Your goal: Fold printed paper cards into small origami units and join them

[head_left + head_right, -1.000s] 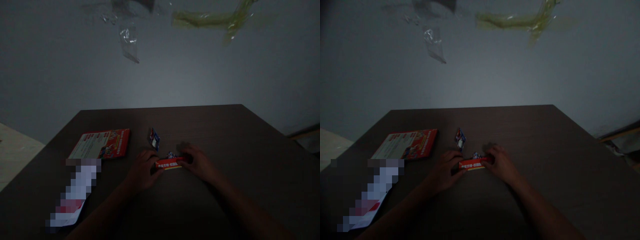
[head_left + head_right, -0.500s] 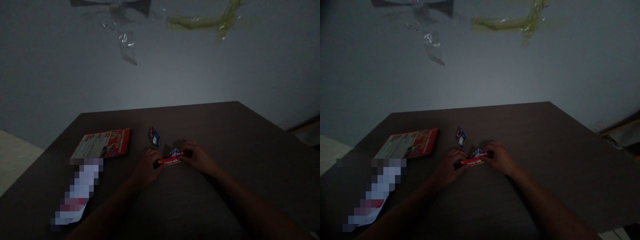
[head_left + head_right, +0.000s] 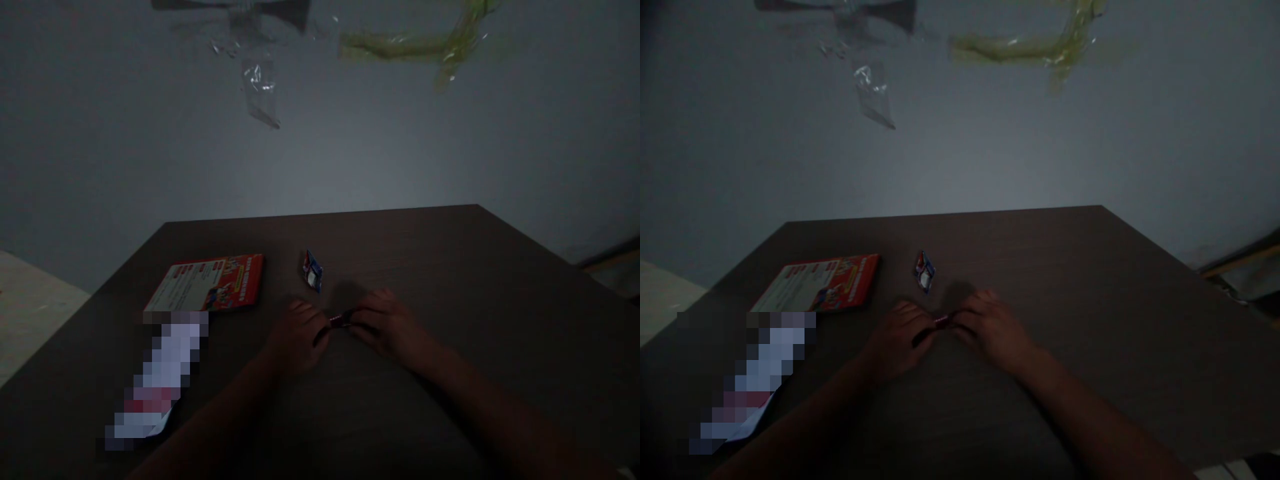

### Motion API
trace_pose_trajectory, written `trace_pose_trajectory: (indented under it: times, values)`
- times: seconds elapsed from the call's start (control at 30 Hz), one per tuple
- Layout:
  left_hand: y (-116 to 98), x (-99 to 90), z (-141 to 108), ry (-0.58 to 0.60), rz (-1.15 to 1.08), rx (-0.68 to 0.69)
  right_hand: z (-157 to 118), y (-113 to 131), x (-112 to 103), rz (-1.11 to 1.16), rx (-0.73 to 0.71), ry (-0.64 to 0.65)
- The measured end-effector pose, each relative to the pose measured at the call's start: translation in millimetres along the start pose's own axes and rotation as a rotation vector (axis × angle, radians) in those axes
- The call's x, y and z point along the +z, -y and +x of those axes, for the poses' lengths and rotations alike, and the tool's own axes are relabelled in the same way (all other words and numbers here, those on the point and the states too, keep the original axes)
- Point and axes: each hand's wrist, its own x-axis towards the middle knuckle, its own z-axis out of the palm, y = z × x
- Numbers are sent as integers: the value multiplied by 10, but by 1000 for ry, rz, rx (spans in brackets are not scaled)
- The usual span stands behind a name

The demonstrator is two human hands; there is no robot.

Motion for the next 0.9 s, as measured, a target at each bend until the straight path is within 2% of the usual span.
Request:
trace_pose_trajectory:
  times: [0.13,0.37,0.6,0.9]
  values:
    - [-2,-16,-21,47,26,49,5,34,22,2,-54,93]
    - [9,-47,-9,85,-42,56,-41,-8,3,13,-55,116]
    - [-2,-66,3,86,-115,52,-64,24,-17,42,5,174]
    - [14,-93,-25,98,-149,48,-3,14,29,48,16,165]
